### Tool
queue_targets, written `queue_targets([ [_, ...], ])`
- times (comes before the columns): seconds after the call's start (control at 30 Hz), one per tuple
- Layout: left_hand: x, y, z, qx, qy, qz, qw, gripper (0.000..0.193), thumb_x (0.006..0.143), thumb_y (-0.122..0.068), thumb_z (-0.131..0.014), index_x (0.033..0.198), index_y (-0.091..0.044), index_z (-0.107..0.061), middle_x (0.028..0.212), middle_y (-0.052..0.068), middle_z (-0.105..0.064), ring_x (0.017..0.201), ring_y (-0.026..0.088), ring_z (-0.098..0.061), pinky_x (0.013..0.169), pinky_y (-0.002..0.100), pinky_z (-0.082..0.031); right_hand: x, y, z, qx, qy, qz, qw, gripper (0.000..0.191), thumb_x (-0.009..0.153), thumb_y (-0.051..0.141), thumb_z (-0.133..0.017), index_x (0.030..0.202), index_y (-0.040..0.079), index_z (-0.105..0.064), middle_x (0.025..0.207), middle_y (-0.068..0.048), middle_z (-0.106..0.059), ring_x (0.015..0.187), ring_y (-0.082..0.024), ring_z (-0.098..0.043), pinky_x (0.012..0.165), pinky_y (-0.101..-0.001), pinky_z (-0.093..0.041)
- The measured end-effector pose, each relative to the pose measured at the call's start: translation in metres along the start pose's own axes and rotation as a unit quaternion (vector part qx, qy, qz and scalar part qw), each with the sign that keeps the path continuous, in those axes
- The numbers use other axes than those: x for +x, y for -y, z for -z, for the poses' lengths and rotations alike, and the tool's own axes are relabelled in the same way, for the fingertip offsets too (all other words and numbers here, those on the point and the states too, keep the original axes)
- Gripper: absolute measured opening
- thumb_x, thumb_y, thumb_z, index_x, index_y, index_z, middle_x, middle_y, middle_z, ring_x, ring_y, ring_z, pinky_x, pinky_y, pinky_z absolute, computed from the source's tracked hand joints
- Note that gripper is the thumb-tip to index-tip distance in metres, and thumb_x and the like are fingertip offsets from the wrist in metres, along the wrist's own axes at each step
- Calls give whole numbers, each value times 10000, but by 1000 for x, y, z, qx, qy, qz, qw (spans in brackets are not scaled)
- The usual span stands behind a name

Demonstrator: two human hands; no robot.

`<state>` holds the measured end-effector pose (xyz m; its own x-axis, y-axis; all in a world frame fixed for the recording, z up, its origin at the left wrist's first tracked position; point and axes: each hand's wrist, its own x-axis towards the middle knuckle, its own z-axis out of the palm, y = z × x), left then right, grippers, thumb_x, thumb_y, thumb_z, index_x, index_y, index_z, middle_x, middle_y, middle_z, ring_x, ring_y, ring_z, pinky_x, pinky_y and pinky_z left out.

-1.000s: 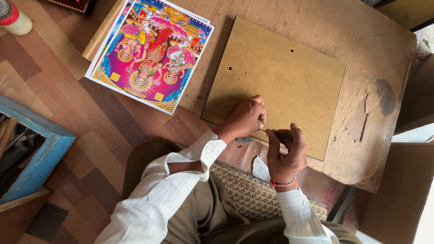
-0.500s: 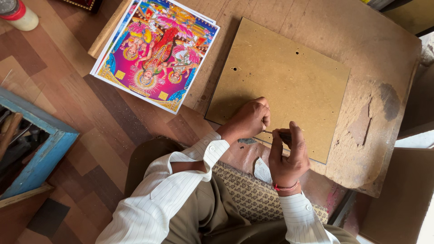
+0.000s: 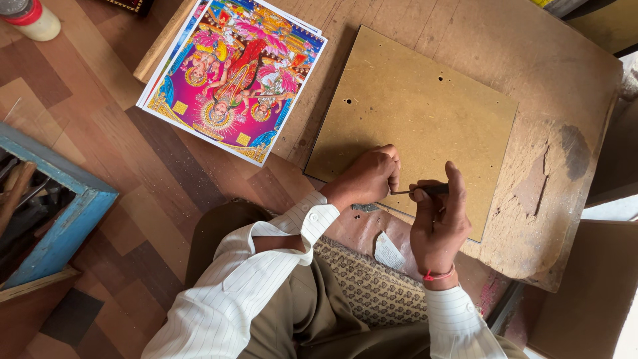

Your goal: The person assembles a framed religious print at a low workbench. They place a white backing paper into an empty black frame, then work on the back of a completed framed print, using a small hand tool to press fasteners into the frame's rear board to secure the backing.

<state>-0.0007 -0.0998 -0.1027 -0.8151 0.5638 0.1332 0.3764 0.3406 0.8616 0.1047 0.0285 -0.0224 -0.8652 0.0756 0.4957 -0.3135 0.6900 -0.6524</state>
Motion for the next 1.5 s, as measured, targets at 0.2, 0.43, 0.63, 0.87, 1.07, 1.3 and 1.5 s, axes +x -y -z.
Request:
queue_targets([
  [0.2,0,1,-1,14,3,-4,1000,254,668,154,-633,617,-78,-724,1022,70,-676,991,222,-669,877,327,-549,0,-9,0,48,10,-20,999,545,1021,-135,-607,1515,37,-456,1060,-129,-736,984,-179,-748,856,-300,-620],
  [0.43,0,2,-1,4,-2,-2,1000,270,679,179,-604,612,-61,-706,1040,78,-676,984,232,-675,875,339,-558,0,-17,-3,84,-16,-57,995,424,986,-65,-728,1347,1,-517,980,-123,-743,883,-138,-723,785,-251,-582],
  [0.63,0,-1,3,-9,-12,-8,1000,241,658,178,-616,605,-44,-695,1027,102,-673,971,247,-673,851,351,-561,-2,-9,-9,-39,-64,-8,997,455,935,37,-837,1255,4,-515,903,-110,-724,772,-150,-712,690,-243,-563],
  [0.87,3,0,2,11,-19,-39,999,207,688,116,-664,603,-72,-676,942,91,-684,925,232,-671,844,341,-549,0,4,-6,-100,-25,100,990,488,992,-71,-689,1448,-46,-518,1219,-224,-716,1085,-288,-759,868,-287,-656],
  [1.07,5,1,-2,30,-22,-48,998,218,680,110,-648,587,-86,-667,907,69,-695,934,220,-668,845,327,-556,-3,-1,-8,-69,-40,25,997,342,937,6,-834,1194,55,-613,921,-99,-747,838,-165,-756,772,-287,-603],
  [1.3,3,2,-2,-14,-31,-16,999,230,661,143,-614,587,-71,-651,973,97,-669,905,247,-668,823,352,-552,1,1,-5,-91,-41,47,994,543,940,-1,-810,1423,7,-562,974,-116,-742,860,-173,-747,780,-287,-601],
  [1.5,5,6,-6,-17,-23,-11,1000,213,680,137,-608,598,-56,-646,980,110,-667,926,248,-668,831,347,-553,-4,7,-4,-39,-3,62,997,434,990,-57,-720,1394,21,-582,1061,-113,-762,951,-193,-769,837,-302,-627],
])
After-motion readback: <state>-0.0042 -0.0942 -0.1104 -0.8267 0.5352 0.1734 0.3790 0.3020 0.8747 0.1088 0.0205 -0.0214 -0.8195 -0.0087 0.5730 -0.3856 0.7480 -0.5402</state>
